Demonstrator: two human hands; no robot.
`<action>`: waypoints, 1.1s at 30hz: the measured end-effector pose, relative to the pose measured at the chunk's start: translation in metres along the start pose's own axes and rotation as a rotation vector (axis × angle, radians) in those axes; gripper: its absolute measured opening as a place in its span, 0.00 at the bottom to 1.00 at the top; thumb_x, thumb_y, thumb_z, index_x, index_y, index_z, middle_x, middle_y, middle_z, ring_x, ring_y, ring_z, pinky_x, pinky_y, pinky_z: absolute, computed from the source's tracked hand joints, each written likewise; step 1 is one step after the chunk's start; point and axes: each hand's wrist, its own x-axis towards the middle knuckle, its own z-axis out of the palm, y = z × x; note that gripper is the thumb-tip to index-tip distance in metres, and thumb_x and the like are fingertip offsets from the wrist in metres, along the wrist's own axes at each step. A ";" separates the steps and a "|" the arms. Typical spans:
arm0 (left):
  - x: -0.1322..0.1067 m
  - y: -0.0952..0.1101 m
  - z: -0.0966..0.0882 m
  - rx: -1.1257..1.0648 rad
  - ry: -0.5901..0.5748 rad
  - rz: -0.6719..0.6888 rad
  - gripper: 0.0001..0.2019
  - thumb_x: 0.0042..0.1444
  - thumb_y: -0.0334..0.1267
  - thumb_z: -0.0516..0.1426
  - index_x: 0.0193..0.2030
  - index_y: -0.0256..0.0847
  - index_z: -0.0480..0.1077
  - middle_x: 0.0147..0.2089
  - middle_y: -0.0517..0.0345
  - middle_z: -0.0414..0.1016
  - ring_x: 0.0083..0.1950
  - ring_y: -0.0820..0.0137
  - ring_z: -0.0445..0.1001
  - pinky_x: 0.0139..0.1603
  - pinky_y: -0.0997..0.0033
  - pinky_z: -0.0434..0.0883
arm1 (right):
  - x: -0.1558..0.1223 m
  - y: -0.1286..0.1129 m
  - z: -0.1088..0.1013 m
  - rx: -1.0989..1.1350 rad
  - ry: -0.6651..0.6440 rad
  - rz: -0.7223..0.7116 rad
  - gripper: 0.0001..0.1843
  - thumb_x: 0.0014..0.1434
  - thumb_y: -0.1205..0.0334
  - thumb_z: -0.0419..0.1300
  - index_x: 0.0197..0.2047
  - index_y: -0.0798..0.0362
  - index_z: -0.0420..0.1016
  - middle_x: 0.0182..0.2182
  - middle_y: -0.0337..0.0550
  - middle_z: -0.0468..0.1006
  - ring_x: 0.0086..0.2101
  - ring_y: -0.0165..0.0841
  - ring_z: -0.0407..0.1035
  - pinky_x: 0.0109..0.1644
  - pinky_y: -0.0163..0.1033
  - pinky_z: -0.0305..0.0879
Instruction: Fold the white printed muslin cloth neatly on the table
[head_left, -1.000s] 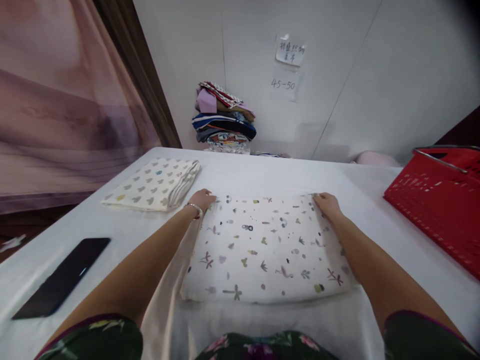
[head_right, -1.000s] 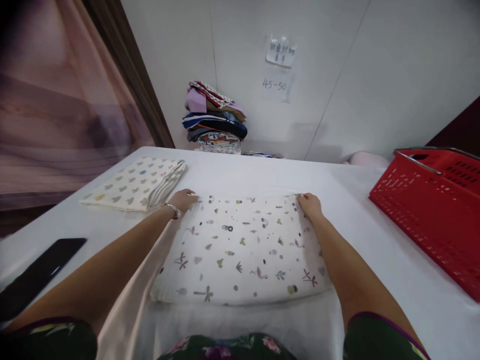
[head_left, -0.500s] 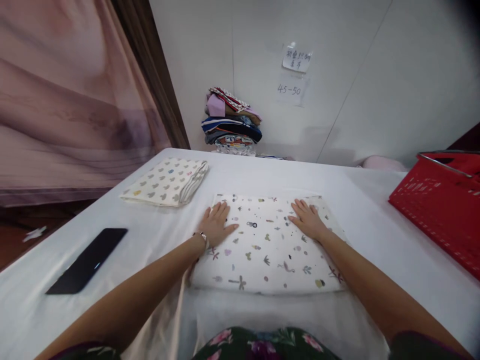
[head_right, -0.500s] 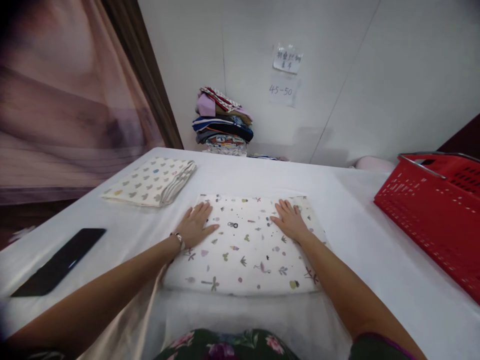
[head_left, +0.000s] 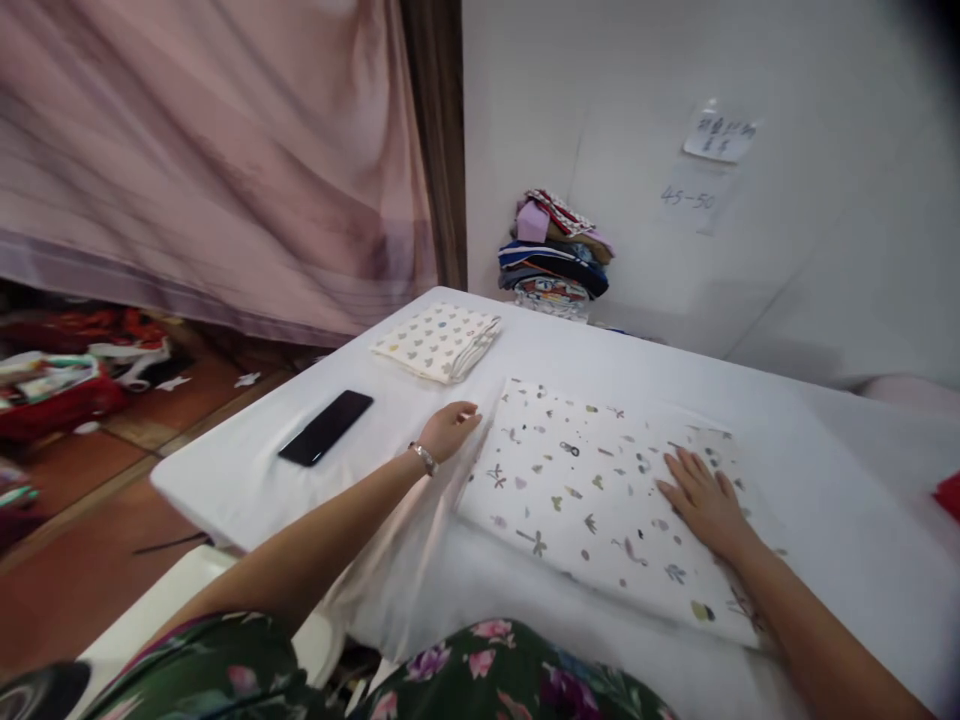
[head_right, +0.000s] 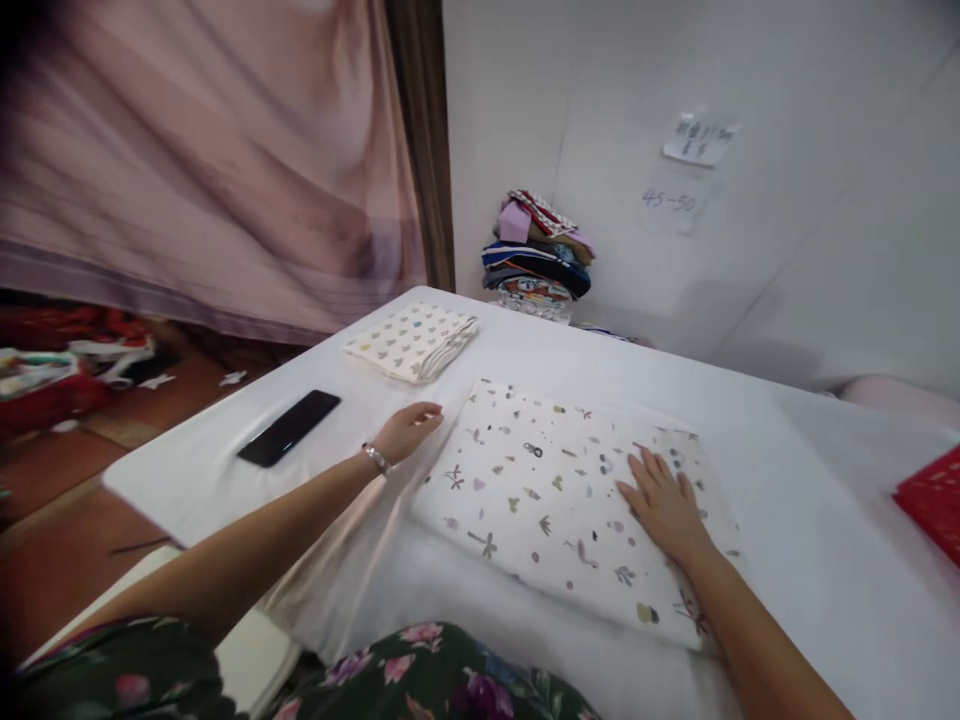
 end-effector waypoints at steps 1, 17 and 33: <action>-0.012 -0.004 -0.005 0.002 -0.016 -0.031 0.17 0.53 0.47 0.51 0.44 0.41 0.73 0.40 0.55 0.77 0.40 0.67 0.73 0.43 0.68 0.69 | -0.001 0.001 0.001 0.001 -0.005 0.013 0.33 0.61 0.41 0.40 0.63 0.49 0.57 0.65 0.47 0.51 0.63 0.46 0.44 0.62 0.63 0.43; -0.106 -0.009 0.013 0.231 -0.117 0.006 0.14 0.53 0.51 0.53 0.34 0.42 0.67 0.35 0.57 0.73 0.38 0.66 0.72 0.35 0.69 0.63 | -0.020 -0.221 -0.018 0.203 -0.266 -0.616 0.34 0.64 0.43 0.41 0.69 0.48 0.41 0.67 0.43 0.40 0.65 0.40 0.33 0.66 0.57 0.34; -0.039 0.030 0.028 0.258 -0.045 0.467 0.24 0.57 0.47 0.52 0.57 0.39 0.62 0.65 0.47 0.57 0.67 0.60 0.53 0.65 0.56 0.53 | -0.041 -0.243 -0.011 0.206 -0.300 -0.696 0.37 0.62 0.46 0.50 0.68 0.51 0.43 0.66 0.48 0.41 0.65 0.44 0.34 0.66 0.60 0.34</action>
